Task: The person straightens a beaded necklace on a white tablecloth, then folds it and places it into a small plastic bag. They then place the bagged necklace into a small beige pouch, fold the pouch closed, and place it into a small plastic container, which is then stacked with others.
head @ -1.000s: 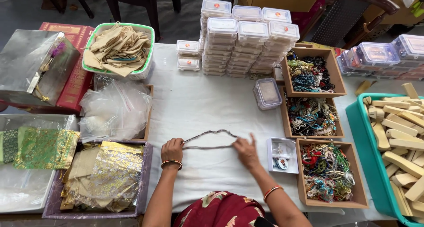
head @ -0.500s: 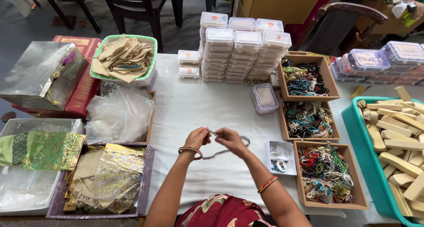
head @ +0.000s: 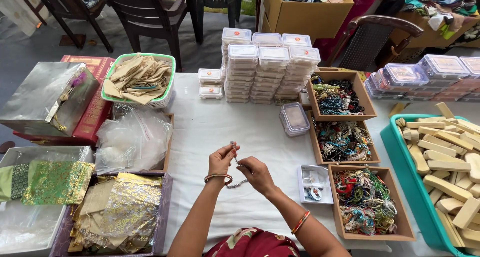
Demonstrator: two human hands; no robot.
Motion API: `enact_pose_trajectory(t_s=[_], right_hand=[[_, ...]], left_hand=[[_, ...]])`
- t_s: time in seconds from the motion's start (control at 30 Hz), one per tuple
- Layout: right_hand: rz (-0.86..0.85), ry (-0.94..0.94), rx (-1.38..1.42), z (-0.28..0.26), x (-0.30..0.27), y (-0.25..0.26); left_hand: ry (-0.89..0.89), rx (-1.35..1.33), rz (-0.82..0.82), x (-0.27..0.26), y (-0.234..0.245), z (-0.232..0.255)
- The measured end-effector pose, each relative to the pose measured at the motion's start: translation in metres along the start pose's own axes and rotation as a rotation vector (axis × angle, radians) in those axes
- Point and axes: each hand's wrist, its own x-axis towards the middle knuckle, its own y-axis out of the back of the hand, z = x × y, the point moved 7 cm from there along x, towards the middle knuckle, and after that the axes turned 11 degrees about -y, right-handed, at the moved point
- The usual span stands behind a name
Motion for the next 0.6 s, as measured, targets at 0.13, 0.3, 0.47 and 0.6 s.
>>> enact_pose_trajectory(t_s=[0.13, 0.3, 0.47, 0.6], right_hand=[[0.008, 0.296, -0.288, -0.038, -0.001, 0.014], [-0.119, 0.257, -0.136, -0.045, 0.021, 0.032], [-0.33, 0.072, -0.039, -0.022, 0.042, 0.031], [-0.54, -0.1, 0.283, 0.003, 0.044, 0.026]], left_hand=[[-0.06, 0.6, -0.064, -0.013, -0.007, 0.029], [-0.013, 0.158, -0.263, -0.007, -0.01, -0.018], [0.218, 0.223, -0.355, -0.018, -0.013, -0.022], [0.372, 0.124, -0.442, -0.029, -0.021, -0.017]])
